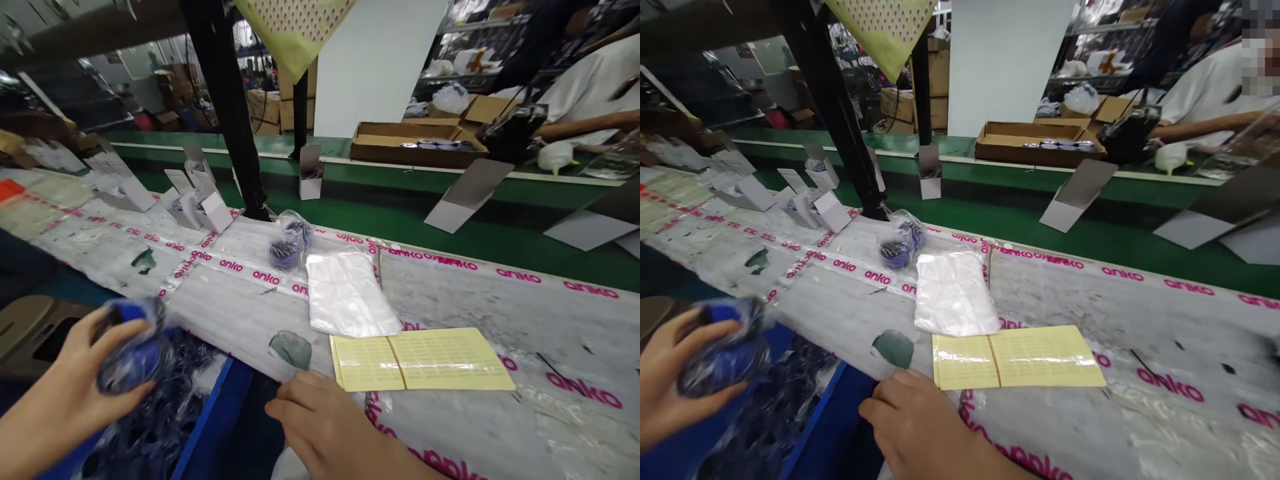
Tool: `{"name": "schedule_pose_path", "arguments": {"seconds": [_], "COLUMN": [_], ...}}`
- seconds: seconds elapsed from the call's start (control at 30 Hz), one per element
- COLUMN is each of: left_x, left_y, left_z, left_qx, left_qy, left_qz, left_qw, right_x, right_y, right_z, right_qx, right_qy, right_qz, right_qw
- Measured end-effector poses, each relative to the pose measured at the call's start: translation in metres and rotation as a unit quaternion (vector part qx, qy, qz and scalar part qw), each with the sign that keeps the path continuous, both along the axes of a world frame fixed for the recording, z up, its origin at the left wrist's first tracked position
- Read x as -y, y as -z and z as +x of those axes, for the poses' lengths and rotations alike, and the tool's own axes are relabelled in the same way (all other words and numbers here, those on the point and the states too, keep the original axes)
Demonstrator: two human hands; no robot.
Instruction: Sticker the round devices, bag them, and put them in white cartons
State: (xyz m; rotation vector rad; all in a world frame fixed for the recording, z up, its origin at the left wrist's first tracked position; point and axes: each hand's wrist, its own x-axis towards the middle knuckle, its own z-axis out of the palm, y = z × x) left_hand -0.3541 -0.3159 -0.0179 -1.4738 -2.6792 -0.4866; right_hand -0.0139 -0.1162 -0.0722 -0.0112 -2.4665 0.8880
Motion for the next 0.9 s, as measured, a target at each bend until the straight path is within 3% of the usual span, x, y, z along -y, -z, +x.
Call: {"name": "schedule_pose_path", "arguments": {"seconds": [0.07, 0.17, 0.3, 0.37, 0.43, 0.5, 0.57, 0.63, 0.7, 0.8, 0.9], "left_x": [-0.061, -0.154, -0.246, -0.273, -0.285, -0.283, -0.267, -0.238, -0.198, -0.126, -0.057], "left_y": [-0.04, -0.07, -0.072, -0.068, -0.067, -0.071, -0.078, -0.082, -0.076, -0.04, 0.026], "left_z": [0.019, 0.041, 0.054, 0.057, 0.057, 0.054, 0.049, 0.039, 0.025, -0.003, -0.026], "left_qx": [0.013, 0.081, 0.092, 0.085, 0.086, 0.103, 0.13, 0.148, 0.162, 0.223, 0.258], "left_qy": [0.045, 0.073, 0.073, 0.076, 0.083, 0.108, 0.156, 0.18, 0.132, -0.056, -0.178], "left_qz": [-0.021, -0.144, -0.265, -0.301, -0.312, -0.293, -0.232, -0.127, -0.005, 0.108, 0.05], "left_qw": [0.999, 0.984, 0.957, 0.947, 0.942, 0.944, 0.951, 0.964, 0.978, 0.967, 0.948], "right_x": [0.0, 0.0, -0.001, -0.001, -0.001, 0.0, 0.0, 0.0, 0.003, 0.01, 0.01], "right_y": [0.002, 0.005, 0.013, 0.019, 0.026, 0.032, 0.035, 0.036, 0.036, 0.035, 0.038], "right_z": [0.001, 0.002, 0.0, -0.003, -0.007, -0.011, -0.015, -0.018, -0.021, -0.018, -0.008], "right_qx": [0.0, -0.011, -0.02, -0.043, -0.085, -0.127, -0.16, -0.174, -0.177, -0.184, -0.139], "right_qy": [-0.009, -0.017, -0.016, -0.007, 0.007, 0.026, 0.047, 0.062, 0.079, 0.114, 0.077], "right_qz": [0.008, 0.033, 0.051, 0.073, 0.098, 0.113, 0.125, 0.127, 0.106, 0.056, 0.041], "right_qw": [1.0, 0.999, 0.998, 0.996, 0.992, 0.985, 0.978, 0.975, 0.975, 0.975, 0.986]}}
